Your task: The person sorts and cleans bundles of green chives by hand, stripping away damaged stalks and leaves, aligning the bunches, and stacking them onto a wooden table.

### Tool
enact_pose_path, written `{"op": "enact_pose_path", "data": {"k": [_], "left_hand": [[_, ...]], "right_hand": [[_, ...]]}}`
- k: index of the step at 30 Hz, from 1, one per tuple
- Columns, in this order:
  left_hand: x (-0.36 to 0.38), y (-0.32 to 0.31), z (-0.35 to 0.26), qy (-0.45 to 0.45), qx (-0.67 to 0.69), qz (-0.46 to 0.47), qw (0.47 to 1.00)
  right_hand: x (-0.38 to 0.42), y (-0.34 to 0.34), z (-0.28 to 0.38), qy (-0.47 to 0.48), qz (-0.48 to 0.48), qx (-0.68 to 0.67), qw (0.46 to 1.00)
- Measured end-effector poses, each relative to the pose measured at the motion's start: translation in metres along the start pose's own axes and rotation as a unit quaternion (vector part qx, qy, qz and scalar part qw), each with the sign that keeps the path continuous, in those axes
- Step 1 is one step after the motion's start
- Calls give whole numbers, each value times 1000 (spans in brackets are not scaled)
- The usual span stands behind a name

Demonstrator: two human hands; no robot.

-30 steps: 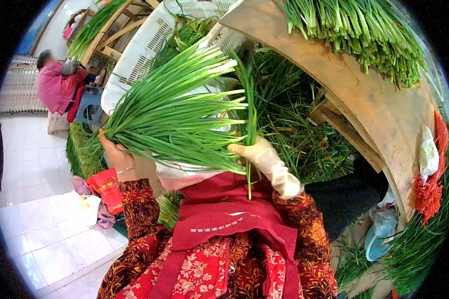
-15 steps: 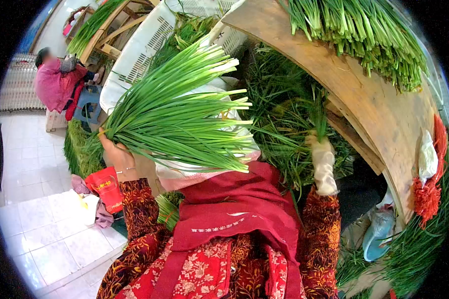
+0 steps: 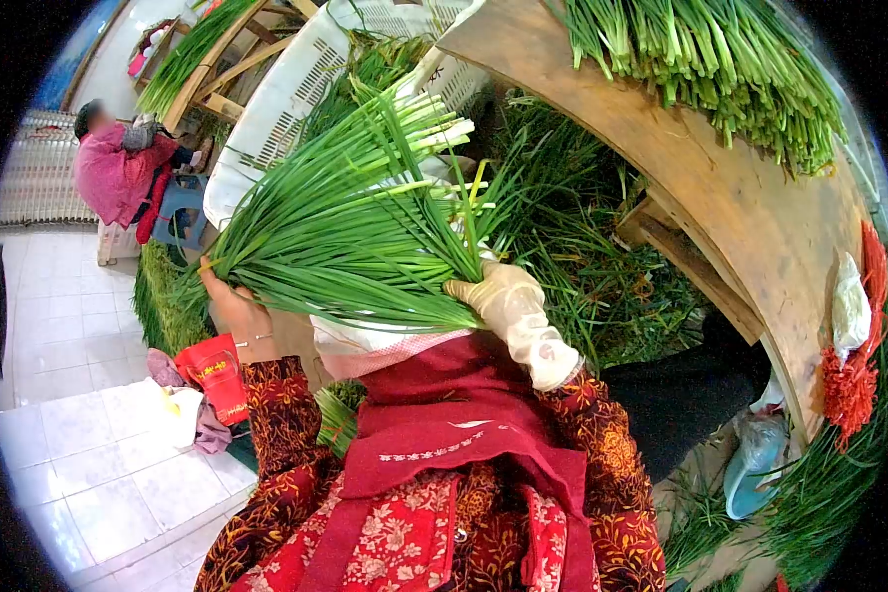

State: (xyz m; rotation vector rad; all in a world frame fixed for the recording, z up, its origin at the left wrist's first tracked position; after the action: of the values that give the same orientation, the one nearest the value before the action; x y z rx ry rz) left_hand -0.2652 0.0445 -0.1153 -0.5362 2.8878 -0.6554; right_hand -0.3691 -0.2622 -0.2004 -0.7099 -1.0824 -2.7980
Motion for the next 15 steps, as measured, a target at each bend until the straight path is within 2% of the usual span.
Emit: {"op": "enact_pose_path", "data": {"k": [2, 3, 4, 6, 9, 11, 13, 15], "left_hand": [[3, -3, -3, -51, -53, 20, 997], [5, -4, -3, -67, -71, 26, 995], [6, -6, -4, -58, -73, 10, 996], [7, -4, -2, -48, -76, -6, 996], [4, 2, -1, -86, -91, 17, 992], [6, -2, -2, -65, -80, 1, 995], [9, -7, -3, -62, -81, -5, 995], [8, -6, -4, -68, -86, -5, 994]], "right_hand": [[-2, -1, -10, 27, 43, -9, 999], [-3, -5, -16, 21, 75, -67, 995], [-3, -9, -20, 20, 75, -67, 995], [1, -10, -23, -7, 66, -236, 970], [0, -11, -24, 15, 48, -222, 974], [0, -14, -27, 39, 24, -202, 978], [3, -7, -19, 63, -66, -86, 992], [2, -12, -25, 36, -40, -124, 991]]}}
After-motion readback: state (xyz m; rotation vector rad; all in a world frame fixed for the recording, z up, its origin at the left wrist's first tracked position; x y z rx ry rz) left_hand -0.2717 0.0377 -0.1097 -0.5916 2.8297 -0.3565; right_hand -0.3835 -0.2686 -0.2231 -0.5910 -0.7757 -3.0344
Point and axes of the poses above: each hand's wrist, its own x-axis away from the middle knuckle, its own y-axis out of the back of the hand, z = x × y, the point moved 3 cm from there along -x, towards the middle knuckle, and after that the axes turned 10 degrees about x, right-handed, at the moved point
